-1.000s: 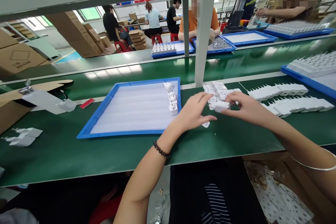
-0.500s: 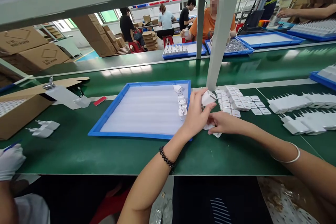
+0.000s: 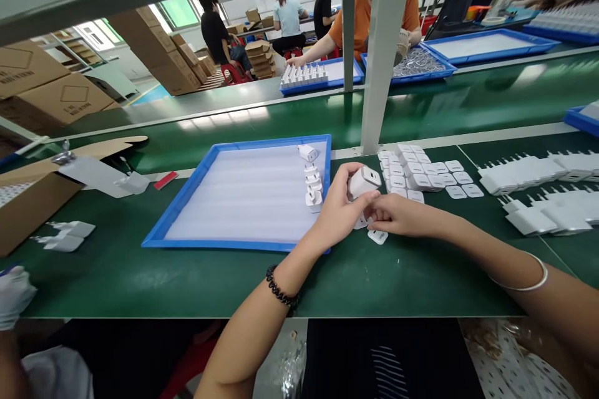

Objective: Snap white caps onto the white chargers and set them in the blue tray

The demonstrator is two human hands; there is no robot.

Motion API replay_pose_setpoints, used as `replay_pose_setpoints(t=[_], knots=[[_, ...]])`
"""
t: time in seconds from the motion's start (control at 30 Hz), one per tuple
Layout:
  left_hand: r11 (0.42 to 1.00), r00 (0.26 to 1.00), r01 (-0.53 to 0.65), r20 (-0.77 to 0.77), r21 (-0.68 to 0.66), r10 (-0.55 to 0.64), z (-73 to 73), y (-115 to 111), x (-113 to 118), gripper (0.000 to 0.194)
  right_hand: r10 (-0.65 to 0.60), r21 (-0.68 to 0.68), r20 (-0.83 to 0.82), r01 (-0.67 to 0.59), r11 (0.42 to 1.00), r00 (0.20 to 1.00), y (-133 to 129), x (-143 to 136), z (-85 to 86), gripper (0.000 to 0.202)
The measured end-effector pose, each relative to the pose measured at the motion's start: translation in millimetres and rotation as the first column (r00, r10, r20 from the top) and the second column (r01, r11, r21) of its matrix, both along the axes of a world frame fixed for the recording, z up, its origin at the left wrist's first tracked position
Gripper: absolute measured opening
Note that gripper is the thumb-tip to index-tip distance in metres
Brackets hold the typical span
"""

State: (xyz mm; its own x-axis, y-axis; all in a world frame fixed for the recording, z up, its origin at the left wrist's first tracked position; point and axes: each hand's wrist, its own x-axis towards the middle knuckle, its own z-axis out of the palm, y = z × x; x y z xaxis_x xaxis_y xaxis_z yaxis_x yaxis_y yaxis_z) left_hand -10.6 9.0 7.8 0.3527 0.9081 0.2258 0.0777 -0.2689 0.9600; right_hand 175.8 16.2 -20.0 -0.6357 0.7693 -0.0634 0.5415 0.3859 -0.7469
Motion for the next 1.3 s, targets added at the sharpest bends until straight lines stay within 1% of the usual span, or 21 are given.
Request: replay_pose_setpoints(t=[0.03, 0.1, 0.17, 0.2, 0.23, 0.27, 0.3, 0.33, 0.4, 0.43, 0.53, 0.63, 0.7, 0.8, 0.9, 0.97, 1.1, 1.2, 1.3], knots=[[1.0, 1.0, 0.02, 0.023, -0.006, -0.02, -0.3, 1, 0, 0.036, -0.018, 0.03, -0.012, 0.018, 0.999, 1.0, 0, 0, 0.8, 0.012], [0.998, 0.997, 0.062, 0.055, -0.002, -0.062, -0.5, 2, -2, 0.039, -0.086, 0.101, -0.037, 0.09, 0.991, 0.996, 0, 0, 2.7, 0.02], [0.995, 0.993, 0.1, 0.056, 0.009, -0.1, 0.1, 2, -3, 0.044, -0.189, 0.166, -0.079, 0.2, 0.966, 0.979, 1, 1, 5.7, 0.026], [0.993, 0.992, 0.115, 0.046, 0.015, -0.116, 0.8, 1, -4, 0.045, -0.239, 0.191, -0.103, 0.255, 0.948, 0.966, 1, 2, 7.6, 0.025], [0.991, 0.991, 0.131, 0.032, 0.022, -0.132, 1.8, 1, -5, 0.046, -0.283, 0.199, -0.145, 0.308, 0.931, 0.948, 1, 4, 10.0, 0.023], [0.989, 0.989, 0.148, 0.022, 0.028, -0.148, 3.0, 0, -6, 0.047, -0.319, 0.175, -0.213, 0.357, 0.918, 0.924, 1, 5, 12.6, 0.02], [0.986, 0.986, 0.163, 0.016, 0.031, -0.163, 4.4, -1, -7, 0.047, -0.348, 0.114, -0.298, 0.395, 0.912, 0.889, 1, 6, 15.4, 0.019], [0.985, 0.985, 0.172, 0.017, 0.031, -0.172, 5.8, -2, -8, 0.048, -0.374, 0.025, -0.388, 0.415, 0.909, 0.842, 0, 7, 18.3, 0.02], [0.985, 0.985, 0.17, 0.026, 0.016, -0.17, 8.5, -2, -9, 0.049, -0.427, -0.181, -0.545, 0.396, 0.9, 0.721, -2, 8, 23.7, 0.026], [0.987, 0.986, 0.161, 0.031, 0.002, -0.161, 9.6, -2, -9, 0.048, -0.453, -0.27, -0.598, 0.366, 0.891, 0.661, -4, 8, 25.9, 0.029], [0.99, 0.991, 0.128, 0.05, -0.054, -0.125, 9.8, -1, -8, 0.042, -0.507, -0.442, -0.671, 0.257, 0.859, 0.54, -6, 7, 29.5, 0.03], [0.992, 0.994, 0.089, 0.068, -0.091, -0.083, 4.2, 1, -4, 0.035, -0.542, -0.566, -0.696, 0.105, 0.818, 0.471, -8, 5, 29.1, 0.027], [0.994, 0.997, 0.042, 0.075, -0.1, -0.034, -1.5, 1, -1, 0.034, -0.548, -0.594, -0.707, 0.046, 0.803, 0.447, -9, 4, 27.8, 0.025], [0.994, 0.996, -0.02, 0.079, -0.109, 0.029, -7.5, 0, 2, 0.041, -0.555, -0.599, -0.712, 0.041, 0.8, 0.431, -12, 1, 26.9, 0.021], [0.996, 1.0, -0.015, 0.011, -0.093, 0.016, -7.0, -2, 1, 0.052, -0.554, -0.6, -0.708, 0.04, 0.799, 0.439, -16, -3, 27.9, 0.023], [0.997, 0.999, 0.003, -0.041, -0.077, -0.006, -4.6, -4, -1, 0.055, -0.543, -0.587, -0.707, 0.051, 0.808, 0.452, -18, -4, 28.8, 0.024], [0.998, 0.999, 0.035, -0.025, -0.06, -0.037, -2.4, -6, -3, 0.05, -0.54, -0.557, -0.702, 0.115, 0.823, 0.465, -18, -3, 28.5, 0.027], [0.999, 0.999, 0.026, -0.023, -0.041, -0.027, -3.1, -5, -2, 0.044, -0.561, -0.559, -0.702, 0.15, 0.816, 0.439, -16, -2, 27.4, 0.028], [0.998, 0.998, 0.019, -0.054, 0.053, -0.016, -2.2, -5, 0, 0.041, -0.562, -0.553, -0.712, 0.157, 0.818, 0.422, -16, -1, 27.6, 0.026]])
